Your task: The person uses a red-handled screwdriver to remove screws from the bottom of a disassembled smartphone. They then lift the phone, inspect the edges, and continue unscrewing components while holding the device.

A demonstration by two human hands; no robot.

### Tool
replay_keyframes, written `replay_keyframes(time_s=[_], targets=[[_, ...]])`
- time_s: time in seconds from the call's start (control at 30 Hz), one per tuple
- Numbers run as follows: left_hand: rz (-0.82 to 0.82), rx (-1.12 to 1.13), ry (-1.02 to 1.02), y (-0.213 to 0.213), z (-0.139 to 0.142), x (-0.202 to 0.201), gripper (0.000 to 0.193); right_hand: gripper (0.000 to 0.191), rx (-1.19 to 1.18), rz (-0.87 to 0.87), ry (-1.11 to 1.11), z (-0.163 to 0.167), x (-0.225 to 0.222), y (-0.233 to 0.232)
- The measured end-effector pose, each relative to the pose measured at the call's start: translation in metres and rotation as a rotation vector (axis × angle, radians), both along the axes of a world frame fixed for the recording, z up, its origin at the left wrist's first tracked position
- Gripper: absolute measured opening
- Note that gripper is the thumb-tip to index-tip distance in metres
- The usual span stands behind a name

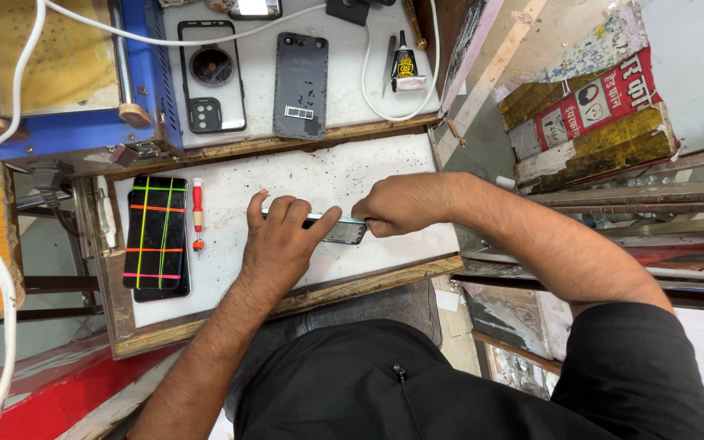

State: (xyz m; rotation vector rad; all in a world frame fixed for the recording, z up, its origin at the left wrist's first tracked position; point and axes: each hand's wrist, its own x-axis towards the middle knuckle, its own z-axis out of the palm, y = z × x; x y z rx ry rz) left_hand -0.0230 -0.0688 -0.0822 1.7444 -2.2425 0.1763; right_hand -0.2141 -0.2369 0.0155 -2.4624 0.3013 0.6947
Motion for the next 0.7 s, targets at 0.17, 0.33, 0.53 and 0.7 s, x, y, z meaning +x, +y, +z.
replay_keyframes(time_s=[0.17, 0.33, 0.53, 0.7], targets=[[-0.005, -0.050, 0.041, -0.001, 0.010, -0.001, 0.045, 0.057, -0.024, 0.002, -0.064, 0.004, 0.010, 0.006], [-0.028, -0.168, 0.321, 0.018, 0.062, -0.012, 0.053, 0.057, -0.049, -0.079, 0.006, 0.009, 0.008, 0.015], [-1.113, 0.291, 1.087, 0.085, 0.125, -0.021, 0.023, 0.067, -0.047, -0.175, -0.050, 0.013, 0.000, 0.033], [-1.350, 0.549, 1.195, 0.067, 0.117, -0.027, 0.021, 0.065, -0.023, -0.307, -0.023, 0.016, 0.000, 0.042]])
